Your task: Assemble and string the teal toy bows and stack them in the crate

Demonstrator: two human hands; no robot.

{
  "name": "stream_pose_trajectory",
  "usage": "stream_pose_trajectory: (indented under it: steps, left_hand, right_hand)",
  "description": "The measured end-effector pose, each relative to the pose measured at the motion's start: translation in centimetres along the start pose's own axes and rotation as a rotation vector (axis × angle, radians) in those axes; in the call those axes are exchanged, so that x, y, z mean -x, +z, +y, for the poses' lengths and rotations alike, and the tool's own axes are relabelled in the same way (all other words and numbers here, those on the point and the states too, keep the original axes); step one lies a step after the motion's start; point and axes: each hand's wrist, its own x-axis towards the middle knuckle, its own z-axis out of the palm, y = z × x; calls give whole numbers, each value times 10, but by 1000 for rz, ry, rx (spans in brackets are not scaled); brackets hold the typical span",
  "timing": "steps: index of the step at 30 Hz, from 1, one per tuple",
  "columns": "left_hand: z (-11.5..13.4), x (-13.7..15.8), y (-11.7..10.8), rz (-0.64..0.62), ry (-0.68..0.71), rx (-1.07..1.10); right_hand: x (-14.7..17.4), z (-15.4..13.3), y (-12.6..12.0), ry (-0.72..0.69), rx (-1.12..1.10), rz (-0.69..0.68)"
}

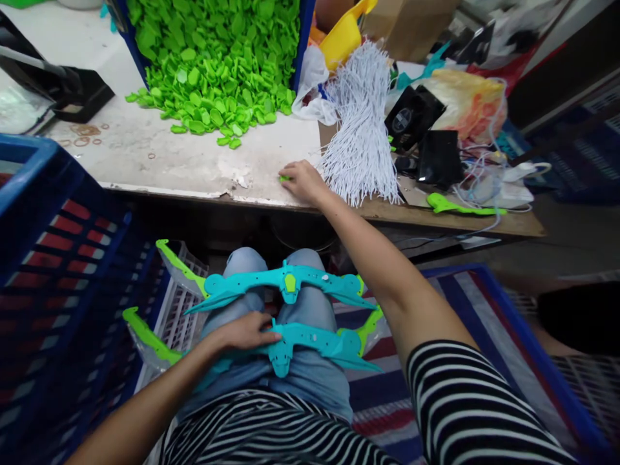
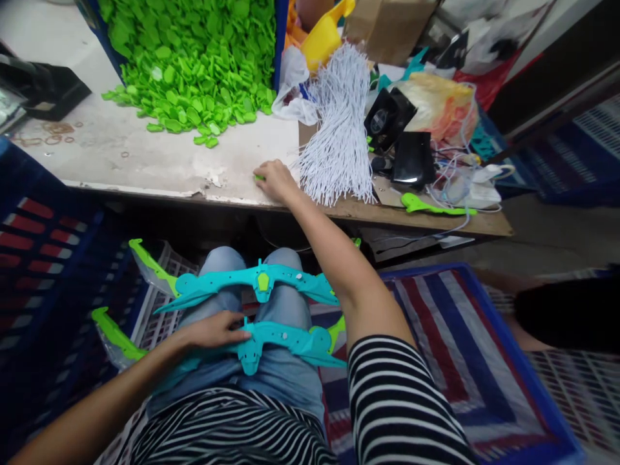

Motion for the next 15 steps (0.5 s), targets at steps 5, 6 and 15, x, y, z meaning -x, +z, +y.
stream_pose_trajectory:
  steps: [5, 6, 15]
  left_hand:
    - [-5, 2, 0, 37, -58, 132]
    - [-8, 1, 0, 36, -64, 165]
    - [-16, -3, 4, 48, -70, 233]
  right_hand:
    - [69, -38, 11, -5, -178, 49]
    - [98, -50, 14, -37, -240, 38]
    - [318, -134, 65, -53, -465, -48]
